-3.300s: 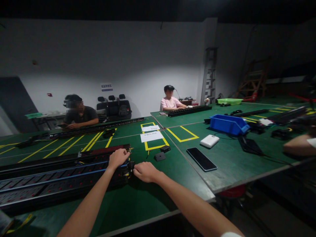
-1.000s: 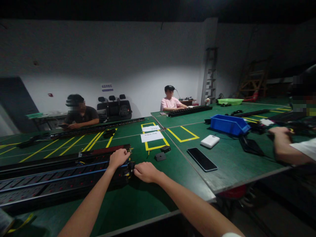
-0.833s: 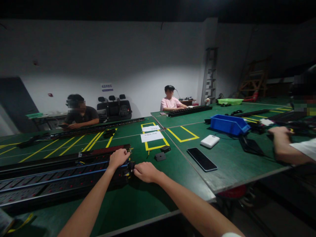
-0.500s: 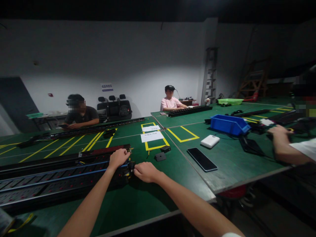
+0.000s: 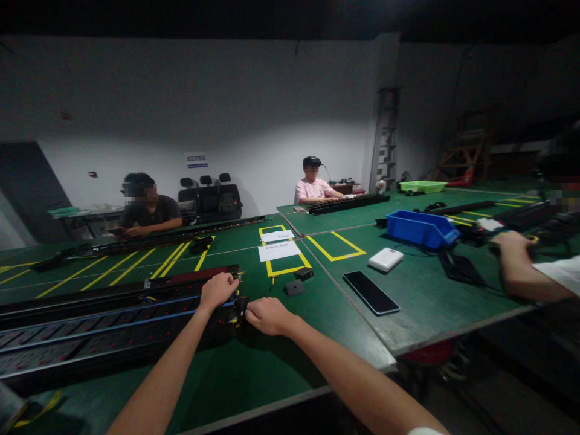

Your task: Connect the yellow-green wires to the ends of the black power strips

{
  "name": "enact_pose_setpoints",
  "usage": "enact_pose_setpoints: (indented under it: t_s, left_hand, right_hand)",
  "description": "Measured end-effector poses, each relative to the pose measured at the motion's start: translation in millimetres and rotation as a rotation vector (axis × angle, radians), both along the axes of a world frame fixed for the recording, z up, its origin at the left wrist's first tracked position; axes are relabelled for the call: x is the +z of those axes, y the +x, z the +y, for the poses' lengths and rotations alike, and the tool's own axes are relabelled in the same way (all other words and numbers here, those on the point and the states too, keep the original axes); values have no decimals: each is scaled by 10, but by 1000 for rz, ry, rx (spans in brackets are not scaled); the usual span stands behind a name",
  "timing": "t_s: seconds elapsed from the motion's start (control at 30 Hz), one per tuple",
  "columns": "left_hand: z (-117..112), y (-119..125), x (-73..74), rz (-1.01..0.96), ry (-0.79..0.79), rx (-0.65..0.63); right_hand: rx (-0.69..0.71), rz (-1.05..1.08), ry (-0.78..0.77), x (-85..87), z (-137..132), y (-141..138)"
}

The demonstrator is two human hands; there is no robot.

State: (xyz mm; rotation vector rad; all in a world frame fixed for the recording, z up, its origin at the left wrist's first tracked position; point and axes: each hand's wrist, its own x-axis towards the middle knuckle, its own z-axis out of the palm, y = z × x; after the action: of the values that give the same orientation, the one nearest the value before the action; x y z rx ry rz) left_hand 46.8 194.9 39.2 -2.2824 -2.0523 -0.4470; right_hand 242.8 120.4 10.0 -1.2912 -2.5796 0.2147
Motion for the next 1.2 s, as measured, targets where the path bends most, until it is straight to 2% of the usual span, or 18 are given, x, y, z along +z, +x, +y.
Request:
enact_pose_setpoints:
  t_s: [1.2]
  left_hand:
    - [-7,7,5,-7,10,2]
  right_hand:
    - [6,8,24,-43,23,2]
